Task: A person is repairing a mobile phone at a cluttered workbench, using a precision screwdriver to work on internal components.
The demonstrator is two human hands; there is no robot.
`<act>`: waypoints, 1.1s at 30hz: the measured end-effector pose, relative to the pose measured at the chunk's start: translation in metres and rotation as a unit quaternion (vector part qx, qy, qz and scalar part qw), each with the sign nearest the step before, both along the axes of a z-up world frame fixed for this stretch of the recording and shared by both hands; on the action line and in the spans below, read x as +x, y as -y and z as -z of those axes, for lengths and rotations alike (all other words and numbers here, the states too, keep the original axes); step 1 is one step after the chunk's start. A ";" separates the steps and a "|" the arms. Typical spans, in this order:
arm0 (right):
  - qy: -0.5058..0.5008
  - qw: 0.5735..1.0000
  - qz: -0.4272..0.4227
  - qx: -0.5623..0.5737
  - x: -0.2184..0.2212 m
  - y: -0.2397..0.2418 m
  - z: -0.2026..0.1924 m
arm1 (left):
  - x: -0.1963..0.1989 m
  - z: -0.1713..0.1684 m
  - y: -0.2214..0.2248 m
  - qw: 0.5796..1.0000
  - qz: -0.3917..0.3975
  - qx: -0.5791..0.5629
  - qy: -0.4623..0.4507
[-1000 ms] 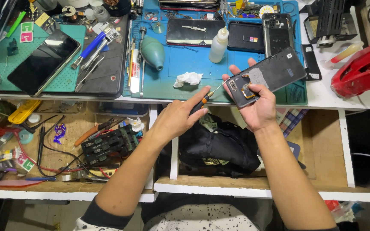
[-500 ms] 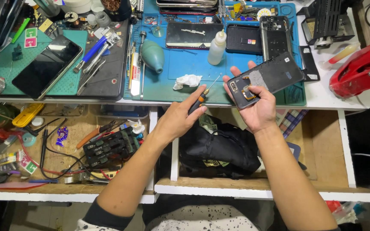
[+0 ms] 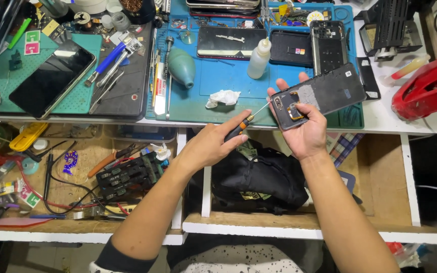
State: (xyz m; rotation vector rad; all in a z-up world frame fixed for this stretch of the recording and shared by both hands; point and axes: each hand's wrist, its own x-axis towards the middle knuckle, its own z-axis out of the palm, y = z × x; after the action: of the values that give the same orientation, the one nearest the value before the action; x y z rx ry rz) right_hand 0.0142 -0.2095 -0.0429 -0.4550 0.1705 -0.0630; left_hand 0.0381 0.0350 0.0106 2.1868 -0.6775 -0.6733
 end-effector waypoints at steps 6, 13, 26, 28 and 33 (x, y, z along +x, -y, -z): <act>0.000 1.000 -0.007 -0.009 0.000 -0.002 -0.001 | 0.001 -0.001 0.000 1.000 0.000 0.004 0.010; 0.006 1.000 -0.008 -0.013 0.000 -0.001 0.000 | 0.002 0.001 0.001 1.000 -0.001 0.009 0.012; 0.005 1.000 0.017 -0.024 0.002 -0.004 -0.006 | 0.000 -0.024 0.004 1.000 -0.006 0.011 0.021; -0.002 1.000 0.020 -0.021 0.002 -0.004 -0.006 | -0.001 -0.023 0.003 1.000 -0.006 0.016 0.013; 0.005 0.999 0.019 -0.025 0.001 -0.005 -0.004 | -0.003 -0.014 0.002 1.000 -0.001 0.027 0.010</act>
State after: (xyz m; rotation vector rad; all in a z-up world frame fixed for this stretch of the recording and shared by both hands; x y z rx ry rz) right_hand 0.0157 -0.2049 -0.0385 -0.5021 0.1680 -0.1063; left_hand 0.0347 0.0329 0.0241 2.2459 -0.6739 -0.6767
